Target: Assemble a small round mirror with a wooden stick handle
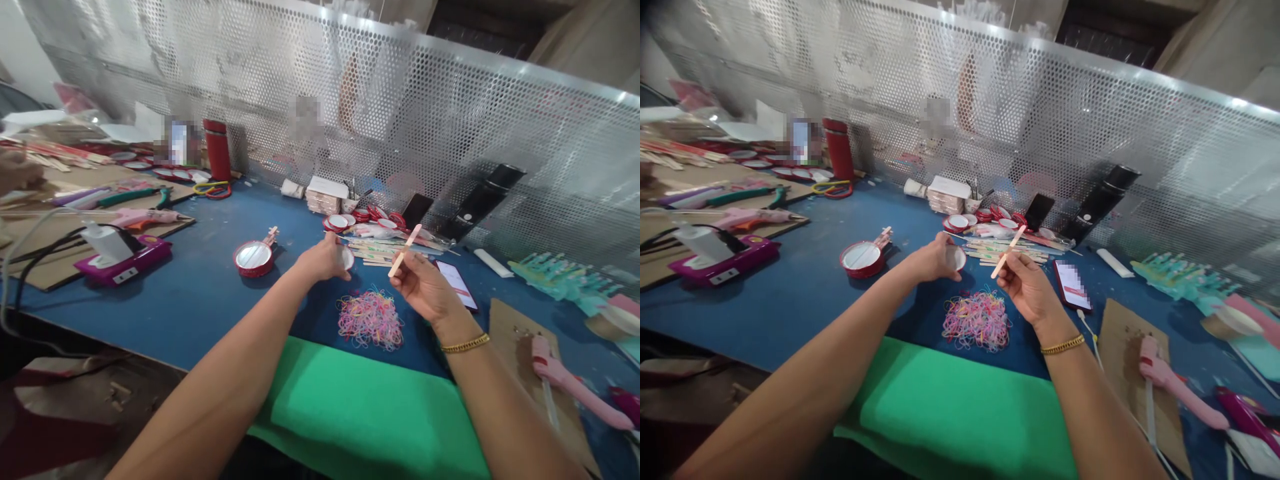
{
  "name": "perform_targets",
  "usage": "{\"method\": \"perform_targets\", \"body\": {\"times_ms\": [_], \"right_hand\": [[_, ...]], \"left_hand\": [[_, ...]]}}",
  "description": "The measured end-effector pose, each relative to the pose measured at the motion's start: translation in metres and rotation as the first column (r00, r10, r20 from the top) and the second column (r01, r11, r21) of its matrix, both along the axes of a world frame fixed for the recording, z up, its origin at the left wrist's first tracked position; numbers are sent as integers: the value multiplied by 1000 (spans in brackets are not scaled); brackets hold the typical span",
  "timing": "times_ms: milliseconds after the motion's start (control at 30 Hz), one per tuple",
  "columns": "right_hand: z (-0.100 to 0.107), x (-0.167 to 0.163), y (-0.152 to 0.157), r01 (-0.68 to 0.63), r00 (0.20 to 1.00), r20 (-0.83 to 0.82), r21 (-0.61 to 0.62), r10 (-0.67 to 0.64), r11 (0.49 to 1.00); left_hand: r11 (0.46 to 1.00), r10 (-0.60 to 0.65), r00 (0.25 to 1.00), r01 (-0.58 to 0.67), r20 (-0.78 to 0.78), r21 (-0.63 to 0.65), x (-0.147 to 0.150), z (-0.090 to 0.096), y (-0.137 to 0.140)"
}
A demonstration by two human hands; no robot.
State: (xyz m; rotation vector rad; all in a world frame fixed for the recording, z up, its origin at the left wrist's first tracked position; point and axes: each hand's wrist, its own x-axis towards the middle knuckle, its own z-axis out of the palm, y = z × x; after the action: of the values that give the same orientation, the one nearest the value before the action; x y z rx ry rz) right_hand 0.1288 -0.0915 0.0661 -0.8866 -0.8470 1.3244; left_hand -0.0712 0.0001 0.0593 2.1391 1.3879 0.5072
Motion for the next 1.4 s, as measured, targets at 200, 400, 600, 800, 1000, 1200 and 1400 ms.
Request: {"method": "perform_targets", "body": {"times_ms": [200, 400, 600, 800, 1000, 1200, 1400], "right_hand": [[-3, 2, 3, 29, 999, 20, 5, -30, 1000], [-6, 6, 5, 63, 998, 5, 24, -63, 998], [-6, 6, 5, 31, 998, -50, 44, -29, 999], [-7, 7, 6, 67, 997, -25, 32, -67, 997], [-11, 8, 7, 111, 994, -11, 48, -110, 993], [-13, 4, 8, 114, 993, -14, 40, -114, 993], [-12, -2, 7, 102, 994, -40, 47, -100, 994]], "left_hand": [[842, -102, 801, 386, 590, -377, 16, 7, -18], [612, -13, 695, 574, 718, -544, 15, 11, -24], [446, -6, 593, 722, 805, -529, 24, 5, -30], [405, -1, 592, 737, 806, -541, 24, 5, -30], [433, 8, 599, 719, 801, -543, 29, 3, -31], [549, 53, 645, 618, 762, -562, 35, 1, -34], [576, 95, 629, 598, 772, -558, 38, -1, -34]]}}
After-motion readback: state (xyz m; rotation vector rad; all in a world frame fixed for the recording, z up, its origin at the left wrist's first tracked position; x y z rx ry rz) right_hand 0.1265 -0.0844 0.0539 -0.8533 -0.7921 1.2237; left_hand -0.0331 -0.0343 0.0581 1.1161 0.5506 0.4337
